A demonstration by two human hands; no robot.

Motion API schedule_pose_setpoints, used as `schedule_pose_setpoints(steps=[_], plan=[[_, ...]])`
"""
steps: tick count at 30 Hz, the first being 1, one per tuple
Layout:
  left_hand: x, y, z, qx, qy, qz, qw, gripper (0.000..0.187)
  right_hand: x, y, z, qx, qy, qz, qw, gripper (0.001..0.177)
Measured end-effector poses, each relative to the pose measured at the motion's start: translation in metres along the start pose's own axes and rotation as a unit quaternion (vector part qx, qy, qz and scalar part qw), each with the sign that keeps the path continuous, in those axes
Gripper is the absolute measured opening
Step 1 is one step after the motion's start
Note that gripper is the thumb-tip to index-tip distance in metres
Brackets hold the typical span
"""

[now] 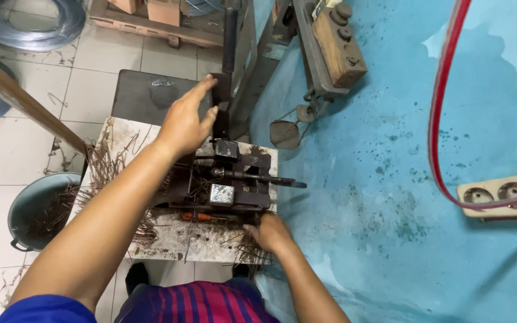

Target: Operating a manual crank machine to process thin metal rods on a workbench

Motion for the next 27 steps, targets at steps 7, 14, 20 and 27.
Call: schedule_pose_setpoints(steps=[7, 14, 20, 27], plan=[[-0.02, -0.108, -0.053, -0.033, 0.015, 0.078, 0.996, 0.024, 0.045, 0.021, -0.073, -0.115, -0.109, -0.095, 0.983, 0.055], [-0.033, -0.258, -0.119, -0.223, 0.087, 0.187, 0.953, 0.019, 0.101, 0.044, -0.183, -0.278, 0.032, -0.058, 0.958, 0.042], [-0.001, -0.329, -0.18, -0.295, 0.256, 0.065, 0.918, 0.031, 0.136, 0.081, -0.203, -0.277, 0.024, -0.039, 0.96, 0.042], [0.016, -0.34, -0.206, -0.31, 0.307, -0.047, 0.898, 0.032, 0.121, 0.068, -0.214, -0.296, 0.034, -0.039, 0.954, 0.032]])
Point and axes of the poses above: each hand's wrist, its own y-axis towards the middle knuckle, its own x-axis out of the palm, z = x × y, the point moved 8 cm from there along y, towards the middle knuckle, and after that the axes turned 5 degrees about -x, right-handed, at the moved point
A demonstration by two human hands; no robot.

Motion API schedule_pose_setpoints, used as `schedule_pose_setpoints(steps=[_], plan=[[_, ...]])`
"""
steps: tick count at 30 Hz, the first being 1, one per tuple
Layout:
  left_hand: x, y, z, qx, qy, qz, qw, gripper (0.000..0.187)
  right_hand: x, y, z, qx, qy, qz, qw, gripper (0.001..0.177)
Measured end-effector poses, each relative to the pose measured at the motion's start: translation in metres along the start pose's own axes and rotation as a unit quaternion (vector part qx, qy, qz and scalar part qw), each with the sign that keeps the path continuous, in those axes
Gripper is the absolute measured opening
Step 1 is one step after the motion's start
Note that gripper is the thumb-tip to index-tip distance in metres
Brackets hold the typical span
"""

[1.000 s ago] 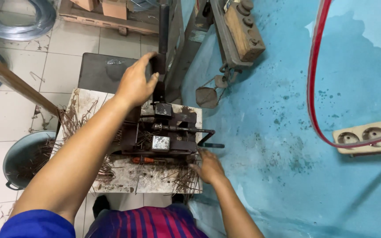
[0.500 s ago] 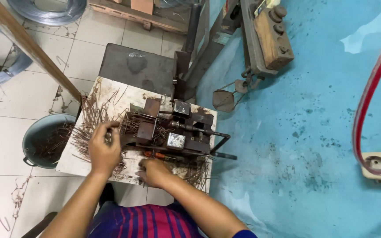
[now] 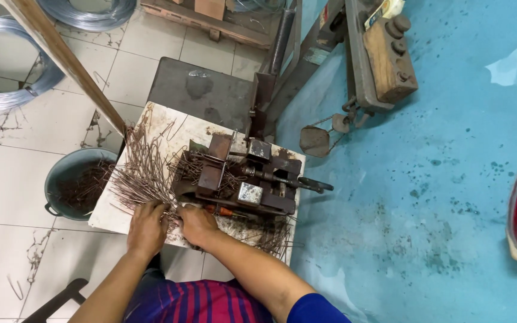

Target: Operating a manual crank machine to process thin metal rods on a workbench

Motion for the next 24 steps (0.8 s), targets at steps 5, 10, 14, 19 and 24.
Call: schedule_pose_setpoints(steps=[5, 10, 14, 19, 24], plan=[[-0.004, -0.001, 0.003, 0.001, -0.027, 0.01, 1.0, 0.033, 0.031, 0.001, 0.05, 0.09, 0.278, 0.032, 0.956, 0.028], [-0.006, 0.0, -0.002, -0.028, -0.037, 0.002, 0.999, 0.04, 0.041, -0.015, 0.091, 0.117, 0.458, 0.044, 0.88, 0.026], [-0.01, 0.001, 0.002, -0.059, 0.012, -0.008, 0.998, 0.042, -0.038, -0.081, 0.057, 0.112, 0.309, 0.101, 0.939, 0.029], [-0.076, -0.006, 0.093, 0.077, -0.067, 0.024, 0.994, 0.045, -0.108, -0.136, 0.024, -0.026, 0.043, 0.181, 0.982, 0.024], [-0.115, -0.029, 0.212, 0.265, -0.296, -0.145, 0.906, 0.043, -0.177, -0.172, -0.032, -0.173, 0.105, 0.251, 0.947, 0.017]])
Point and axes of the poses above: each hand's wrist, its own y-axis towards the middle knuckle, its own x-axis out of the palm, z = x × y, the point moved 8 cm from there along y, towards the middle knuckle, and after that the axes turned 5 degrees about -x, right-handed, at the moved point
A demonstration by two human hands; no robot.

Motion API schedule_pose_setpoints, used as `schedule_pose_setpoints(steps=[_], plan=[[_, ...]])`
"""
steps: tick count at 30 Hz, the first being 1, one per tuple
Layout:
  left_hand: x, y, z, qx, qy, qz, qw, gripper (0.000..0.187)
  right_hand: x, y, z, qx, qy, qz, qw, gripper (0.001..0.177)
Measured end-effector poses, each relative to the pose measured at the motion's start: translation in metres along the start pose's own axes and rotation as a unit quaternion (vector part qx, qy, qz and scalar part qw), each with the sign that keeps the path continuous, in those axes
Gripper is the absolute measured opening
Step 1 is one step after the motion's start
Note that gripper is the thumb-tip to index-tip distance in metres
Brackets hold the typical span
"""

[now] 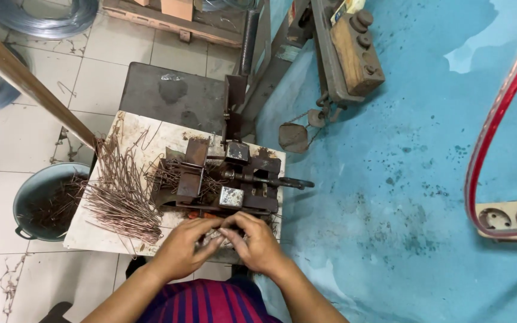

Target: Operating a manual crank machine to process thin metal rods on a workbench

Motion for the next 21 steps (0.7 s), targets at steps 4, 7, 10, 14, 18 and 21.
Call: schedule_pose_setpoints(steps=[4, 7, 10, 14, 18, 21], plan=[[0.004, 0.026, 0.017, -0.077, -0.102, -0.027, 0.991, 0.039, -0.015, 0.004, 0.002, 0.039, 0.009, 0.098, 0.994, 0.021], [-0.022, 0.04, 0.027, -0.127, -0.133, 0.049, 0.982, 0.029, -0.018, -0.007, 0.021, 0.18, 0.044, 0.158, 0.97, 0.041], [-0.037, 0.037, 0.021, -0.274, -0.129, 0.048, 0.952, 0.041, 0.011, -0.016, 0.026, 0.208, 0.058, 0.031, 0.976, 0.042], [-0.038, 0.036, 0.015, -0.319, -0.129, 0.016, 0.939, 0.032, 0.015, -0.017, 0.032, 0.224, 0.034, 0.003, 0.974, 0.046], [-0.031, 0.035, 0.011, -0.297, -0.182, 0.019, 0.937, 0.024, 0.021, -0.016, 0.03, 0.239, 0.147, -0.046, 0.959, 0.041], [-0.034, 0.038, 0.017, -0.276, -0.166, -0.005, 0.947, 0.022, 0.022, -0.014, 0.032, 0.193, 0.183, -0.059, 0.962, 0.04]])
Point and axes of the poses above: each hand's wrist, its own y-axis towards the middle knuckle, its own x-axis out of the palm, z = x × y, the point moved 8 cm from there along y, towards the middle knuckle, and after that the axes turned 5 degrees about -x, right-handed, at the moved point
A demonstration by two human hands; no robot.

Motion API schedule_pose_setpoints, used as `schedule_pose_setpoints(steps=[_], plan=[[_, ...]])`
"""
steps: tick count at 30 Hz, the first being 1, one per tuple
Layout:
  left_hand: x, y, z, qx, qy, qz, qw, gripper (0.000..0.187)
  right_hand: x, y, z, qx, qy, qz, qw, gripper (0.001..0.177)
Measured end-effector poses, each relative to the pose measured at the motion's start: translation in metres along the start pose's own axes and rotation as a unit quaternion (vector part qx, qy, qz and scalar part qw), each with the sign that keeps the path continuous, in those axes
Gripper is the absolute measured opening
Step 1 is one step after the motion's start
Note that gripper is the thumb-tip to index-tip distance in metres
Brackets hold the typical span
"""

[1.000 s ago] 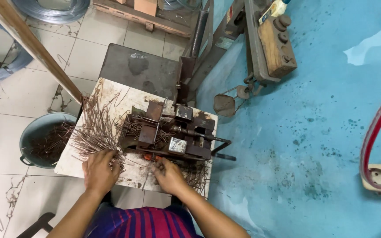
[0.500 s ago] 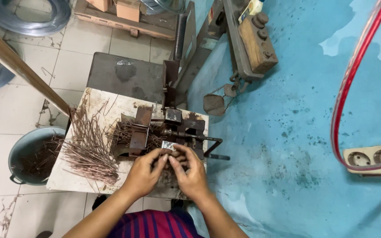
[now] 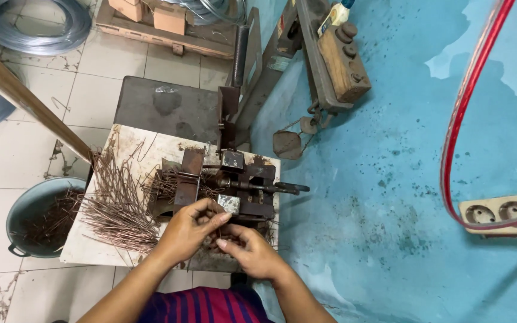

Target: Operating a manual crank machine to process thin metal rods on a workbench

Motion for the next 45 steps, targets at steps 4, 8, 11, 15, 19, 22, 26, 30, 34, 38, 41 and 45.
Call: schedule_pose_setpoints(steps=[4, 8, 11, 15, 19, 22, 26, 30, 34, 38, 41, 45], plan=[[-0.009, 0.004, -0.003, 0.018, -0.012, 0.007, 1.0, 0.029, 0.0, -0.005, 0.003, 0.009, 0.105, -0.06, 0.993, 0.04], [-0.014, 0.008, -0.005, 0.026, -0.073, 0.005, 0.997, 0.03, -0.004, -0.01, 0.003, 0.024, 0.216, -0.1, 0.971, 0.041], [-0.008, 0.011, -0.004, 0.066, -0.062, -0.014, 0.996, 0.028, -0.004, -0.011, -0.004, 0.024, 0.278, -0.142, 0.95, 0.05], [-0.003, 0.007, 0.017, 0.094, -0.025, -0.052, 0.994, 0.027, -0.012, 0.005, -0.012, 0.057, 0.22, -0.068, 0.971, 0.035], [-0.007, 0.013, 0.015, 0.134, -0.052, -0.007, 0.99, 0.021, -0.015, 0.019, 0.011, -0.029, 0.261, -0.021, 0.965, 0.029], [-0.009, 0.01, 0.019, 0.149, -0.06, 0.008, 0.987, 0.019, -0.019, 0.022, 0.008, -0.026, 0.218, -0.005, 0.976, 0.024], [-0.014, 0.014, 0.016, 0.174, -0.065, 0.067, 0.98, 0.016, -0.028, 0.025, 0.0, -0.036, 0.159, 0.029, 0.986, 0.026], [-0.034, 0.022, 0.008, 0.163, -0.185, 0.139, 0.959, 0.022, -0.05, 0.023, -0.018, -0.049, 0.055, 0.062, 0.995, 0.029], [-0.055, 0.038, -0.006, 0.186, -0.244, 0.157, 0.939, 0.02, -0.073, 0.014, -0.016, -0.01, -0.027, 0.137, 0.99, 0.019], [-0.064, 0.036, -0.003, 0.142, -0.215, 0.154, 0.954, 0.021, -0.098, 0.024, 0.007, -0.018, -0.043, 0.214, 0.976, 0.015], [-0.074, 0.027, -0.005, 0.14, -0.1, 0.201, 0.964, 0.021, -0.11, 0.027, 0.022, -0.009, -0.07, 0.244, 0.967, 0.013], [-0.082, 0.019, -0.001, 0.211, 0.048, 0.249, 0.944, 0.019, -0.112, 0.031, -0.013, -0.022, -0.187, 0.254, 0.949, 0.015]])
Point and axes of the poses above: each hand's wrist, its own y-axis towards the middle knuckle, its own x-axis out of the palm, z = x × y, the point moved 8 cm from there along y, towards the middle knuckle, and after that the axes turned 5 degrees about -x, right-handed, at the moved point
